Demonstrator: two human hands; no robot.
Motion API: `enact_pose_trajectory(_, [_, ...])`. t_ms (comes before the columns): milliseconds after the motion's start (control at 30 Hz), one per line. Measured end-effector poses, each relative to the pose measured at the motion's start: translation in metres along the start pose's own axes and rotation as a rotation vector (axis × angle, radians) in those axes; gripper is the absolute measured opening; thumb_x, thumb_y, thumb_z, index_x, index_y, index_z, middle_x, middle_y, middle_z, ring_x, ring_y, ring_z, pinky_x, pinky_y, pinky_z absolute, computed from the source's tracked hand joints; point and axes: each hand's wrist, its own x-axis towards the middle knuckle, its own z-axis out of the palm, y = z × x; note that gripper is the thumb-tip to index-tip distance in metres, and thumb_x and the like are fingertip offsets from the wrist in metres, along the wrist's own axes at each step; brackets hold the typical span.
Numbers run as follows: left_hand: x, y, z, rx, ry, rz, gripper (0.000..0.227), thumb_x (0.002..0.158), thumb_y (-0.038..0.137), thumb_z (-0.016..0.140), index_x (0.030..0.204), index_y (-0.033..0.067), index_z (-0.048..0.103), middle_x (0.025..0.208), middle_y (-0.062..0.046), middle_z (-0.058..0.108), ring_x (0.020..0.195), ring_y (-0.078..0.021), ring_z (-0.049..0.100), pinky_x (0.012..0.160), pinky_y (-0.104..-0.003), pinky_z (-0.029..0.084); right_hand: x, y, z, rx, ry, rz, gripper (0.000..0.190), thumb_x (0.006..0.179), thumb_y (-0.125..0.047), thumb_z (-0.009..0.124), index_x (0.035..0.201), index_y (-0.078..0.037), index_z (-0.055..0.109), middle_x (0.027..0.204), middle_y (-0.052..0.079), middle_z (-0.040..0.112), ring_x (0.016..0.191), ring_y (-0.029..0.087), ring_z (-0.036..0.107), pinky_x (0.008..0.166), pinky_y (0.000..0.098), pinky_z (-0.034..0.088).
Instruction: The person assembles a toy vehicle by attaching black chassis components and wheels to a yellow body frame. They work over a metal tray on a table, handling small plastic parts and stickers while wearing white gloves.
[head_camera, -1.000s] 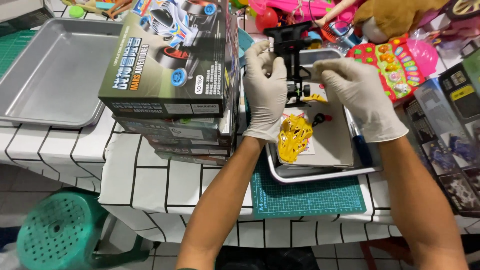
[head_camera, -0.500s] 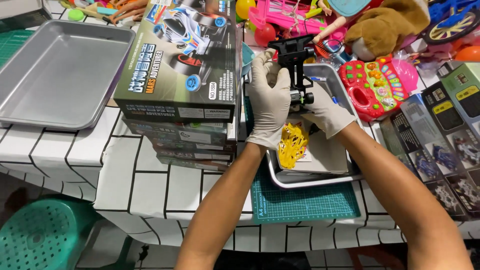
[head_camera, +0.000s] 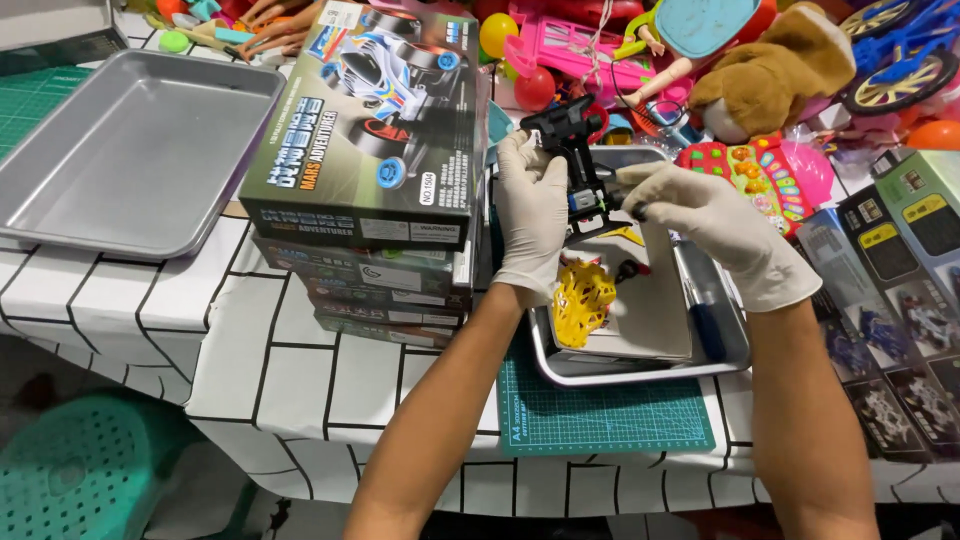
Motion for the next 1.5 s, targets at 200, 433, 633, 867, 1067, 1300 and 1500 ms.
enact_pose_trajectory(200, [-0.002, -0.01, 0.008, -0.166, -0.033, -0.053, 0.043, 0.086, 0.0, 0.066, 0.126, 0.0031, 0.051, 0.109, -0.015, 0.073, 0.094, -0.0196, 0.071, 0.085, -0.032, 0.057, 0.006, 0.015, -0.001, -0.02, -0.036, 0.056, 0.006, 0.091, -0.013, 0.068, 0.096, -0.012, 0.073, 0.126, 0.005, 0.072, 0.144, 0.016, 0.054, 0.122, 0.0388, 0.038])
enact_pose_trajectory(433, [-0.007, 0.025, 0.001, -0.171, -0.033, -0.179, 0.049, 0.08, 0.017, 0.07, 0.126, 0.0054, 0.058, 0.124, -0.017, 0.07, 0.105, -0.0225, 0.069, 0.087, -0.031, 0.057, 0.014, 0.05, -0.018, 0.394, 0.18, 0.023, 0.011, 0.097, -0.001, 0.06, 0.106, -0.005, 0.065, 0.111, 0.006, 0.069, 0.09, 0.01, 0.063, 0.084, 0.0206, 0.053])
enact_pose_trajectory(633, [-0.012, 0.019, -0.005, -0.043, -0.314, -0.07, 0.065, 0.088, 0.006, 0.065, 0.149, 0.0194, 0.048, 0.159, -0.005, 0.049, 0.13, -0.0187, 0.06, 0.084, -0.026, 0.062, 0.012, 0.037, -0.019, 0.396, 0.304, -0.096, 0.017, 0.105, -0.009, 0.056, 0.118, -0.003, 0.064, 0.127, 0.01, 0.069, 0.116, 0.015, 0.066, 0.105, 0.025, 0.056])
enact_pose_trajectory(867, [-0.016, 0.021, -0.005, 0.046, -0.375, -0.063, 0.038, 0.08, 0.0, 0.069, 0.112, 0.0212, 0.071, 0.116, 0.002, 0.071, 0.107, -0.0126, 0.066, 0.095, -0.025, 0.054, 0.011, 0.04, -0.023, 0.115, 0.389, -0.103, 0.014, 0.106, -0.011, 0.06, 0.118, -0.012, 0.067, 0.123, 0.0, 0.069, 0.117, 0.007, 0.062, 0.103, 0.0199, 0.05])
enact_pose_trajectory(1067, [-0.01, 0.016, -0.004, 0.043, -0.201, 0.003, 0.03, 0.075, 0.003, 0.071, 0.1, 0.0171, 0.064, 0.097, 0.001, 0.066, 0.087, -0.0121, 0.061, 0.08, -0.026, 0.052, 0.005, 0.022, -0.021, 0.123, 0.569, -0.164, 0.018, 0.102, 0.0, 0.059, 0.113, -0.012, 0.065, 0.116, 0.001, 0.069, 0.107, 0.009, 0.064, 0.097, 0.0219, 0.056])
enact_pose_trajectory(1300, [0.006, -0.011, -0.003, -0.127, -0.256, -0.204, 0.056, 0.081, -0.001, 0.074, 0.134, 0.005, 0.058, 0.09, -0.008, 0.065, 0.079, -0.0135, 0.063, 0.056, -0.031, 0.066, 0.005, 0.017, -0.002, 0.09, 0.452, -0.037, 0.034, 0.091, -0.003, 0.07, 0.123, -0.015, 0.072, 0.112, 0.004, 0.073, 0.099, 0.009, 0.068, 0.085, 0.0267, 0.059])
enact_pose_trajectory(1500, [-0.018, 0.02, -0.003, -0.056, -0.276, -0.176, 0.045, 0.088, 0.014, 0.077, 0.133, 0.0132, 0.068, 0.108, -0.01, 0.07, 0.094, -0.0121, 0.064, 0.075, -0.029, 0.064, -0.017, -0.029, 0.025, -0.094, 0.297, -0.006, 0.033, 0.084, -0.004, 0.078, 0.116, -0.012, 0.075, 0.098, 0.004, 0.074, 0.089, 0.01, 0.067, 0.084, 0.0285, 0.056])
